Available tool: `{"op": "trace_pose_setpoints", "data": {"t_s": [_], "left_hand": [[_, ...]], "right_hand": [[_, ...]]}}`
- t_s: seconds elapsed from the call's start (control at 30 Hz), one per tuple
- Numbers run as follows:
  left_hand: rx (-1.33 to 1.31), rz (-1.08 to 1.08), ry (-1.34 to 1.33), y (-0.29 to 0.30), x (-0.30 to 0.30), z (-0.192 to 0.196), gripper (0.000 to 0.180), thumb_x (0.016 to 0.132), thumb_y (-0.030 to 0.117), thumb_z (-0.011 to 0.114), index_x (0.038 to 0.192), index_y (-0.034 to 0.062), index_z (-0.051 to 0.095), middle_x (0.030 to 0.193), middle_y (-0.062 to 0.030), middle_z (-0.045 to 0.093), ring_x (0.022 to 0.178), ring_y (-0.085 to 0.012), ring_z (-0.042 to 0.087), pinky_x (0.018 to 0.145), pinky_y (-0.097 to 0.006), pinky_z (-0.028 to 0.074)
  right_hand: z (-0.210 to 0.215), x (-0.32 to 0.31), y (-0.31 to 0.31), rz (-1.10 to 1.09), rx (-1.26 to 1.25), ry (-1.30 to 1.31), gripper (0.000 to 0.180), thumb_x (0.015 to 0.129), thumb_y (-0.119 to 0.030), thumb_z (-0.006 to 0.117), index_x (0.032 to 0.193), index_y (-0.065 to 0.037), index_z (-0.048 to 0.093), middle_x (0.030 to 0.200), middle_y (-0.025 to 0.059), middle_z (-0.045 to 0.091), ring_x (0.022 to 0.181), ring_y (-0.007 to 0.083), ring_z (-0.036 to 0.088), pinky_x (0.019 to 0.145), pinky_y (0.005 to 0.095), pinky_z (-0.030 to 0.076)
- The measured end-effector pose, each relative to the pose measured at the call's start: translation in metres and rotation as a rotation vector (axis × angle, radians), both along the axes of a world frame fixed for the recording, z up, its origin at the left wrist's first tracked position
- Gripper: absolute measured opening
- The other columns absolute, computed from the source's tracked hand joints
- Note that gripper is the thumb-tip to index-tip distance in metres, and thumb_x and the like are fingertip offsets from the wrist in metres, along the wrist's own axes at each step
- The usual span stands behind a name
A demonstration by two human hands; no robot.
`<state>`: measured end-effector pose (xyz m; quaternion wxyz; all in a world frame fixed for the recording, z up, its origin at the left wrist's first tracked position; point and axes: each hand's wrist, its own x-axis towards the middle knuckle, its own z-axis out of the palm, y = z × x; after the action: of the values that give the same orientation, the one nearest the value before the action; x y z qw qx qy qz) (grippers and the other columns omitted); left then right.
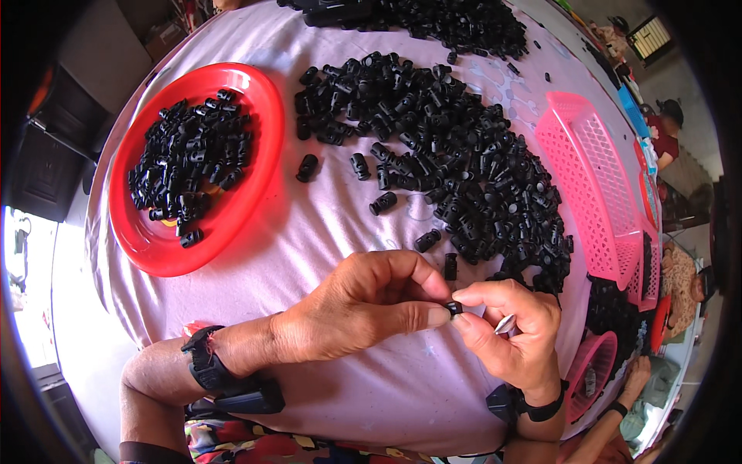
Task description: Assembling small black plastic toggles or cord locks at a group work table.
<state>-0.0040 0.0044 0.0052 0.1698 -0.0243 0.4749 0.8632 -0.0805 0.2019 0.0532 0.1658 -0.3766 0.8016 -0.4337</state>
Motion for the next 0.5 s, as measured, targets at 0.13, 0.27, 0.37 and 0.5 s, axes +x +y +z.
{"op": "trace_pose_setpoints", "data": {"t_s": [0.13, 0.27, 0.37, 0.5], "left_hand": [[-0.021, -0.034, -0.029, -0.0014, 0.0013, -0.0022, 0.015, 0.092, 0.006, 0.062, 0.105, -0.0004, 0.058, 0.092, 0.0001, 0.06, 0.085, -0.0046, 0.055, 0.075, -0.021, 0.047], [-0.003, -0.063, -0.04, -0.0025, 0.0003, -0.0008, 0.017, 0.092, 0.011, 0.063, 0.105, 0.0004, 0.059, 0.09, -0.0001, 0.061, 0.082, -0.005, 0.056, 0.072, -0.021, 0.047], [0.013, -0.106, -0.091, -0.0052, -0.0009, 0.0034, 0.018, 0.093, 0.011, 0.062, 0.108, 0.001, 0.058, 0.094, -0.0028, 0.063, 0.083, -0.0072, 0.059, 0.073, -0.022, 0.048], [0.101, -0.138, -0.164, -0.0071, -0.0007, 0.0012, 0.02, 0.095, 0.011, 0.058, 0.112, 0.0011, 0.057, 0.1, -0.0068, 0.066, 0.087, -0.0096, 0.062, 0.074, -0.023, 0.049]], "right_hand": [[-0.0045, 0.0005, -0.0004, -0.009, -0.035, 0.006, 0.02, 0.077, 0.001, 0.073, 0.096, -0.002, 0.068, 0.081, 0.0067, 0.07, 0.058, 0.0057, 0.061, 0.05, 0.0205, 0.046], [-0.0057, 0.0003, -0.0005, -0.009, -0.06, -0.018, 0.02, 0.077, 0.001, 0.072, 0.096, -0.003, 0.068, 0.082, 0.0054, 0.07, 0.06, 0.0061, 0.063, 0.052, 0.0195, 0.047], [-0.0056, -0.0015, 0.0019, 0.004, -0.052, -0.064, 0.019, 0.079, 0.002, 0.071, 0.097, -0.001, 0.068, 0.082, 0.0057, 0.071, 0.061, 0.0058, 0.064, 0.053, 0.0184, 0.048], [-0.007, -0.0031, 0.002, 0.039, -0.126, -0.075, 0.019, 0.081, 0.003, 0.069, 0.099, 0.001, 0.066, 0.079, 0.0063, 0.071, 0.063, 0.0049, 0.065, 0.054, 0.0173, 0.049]]}}
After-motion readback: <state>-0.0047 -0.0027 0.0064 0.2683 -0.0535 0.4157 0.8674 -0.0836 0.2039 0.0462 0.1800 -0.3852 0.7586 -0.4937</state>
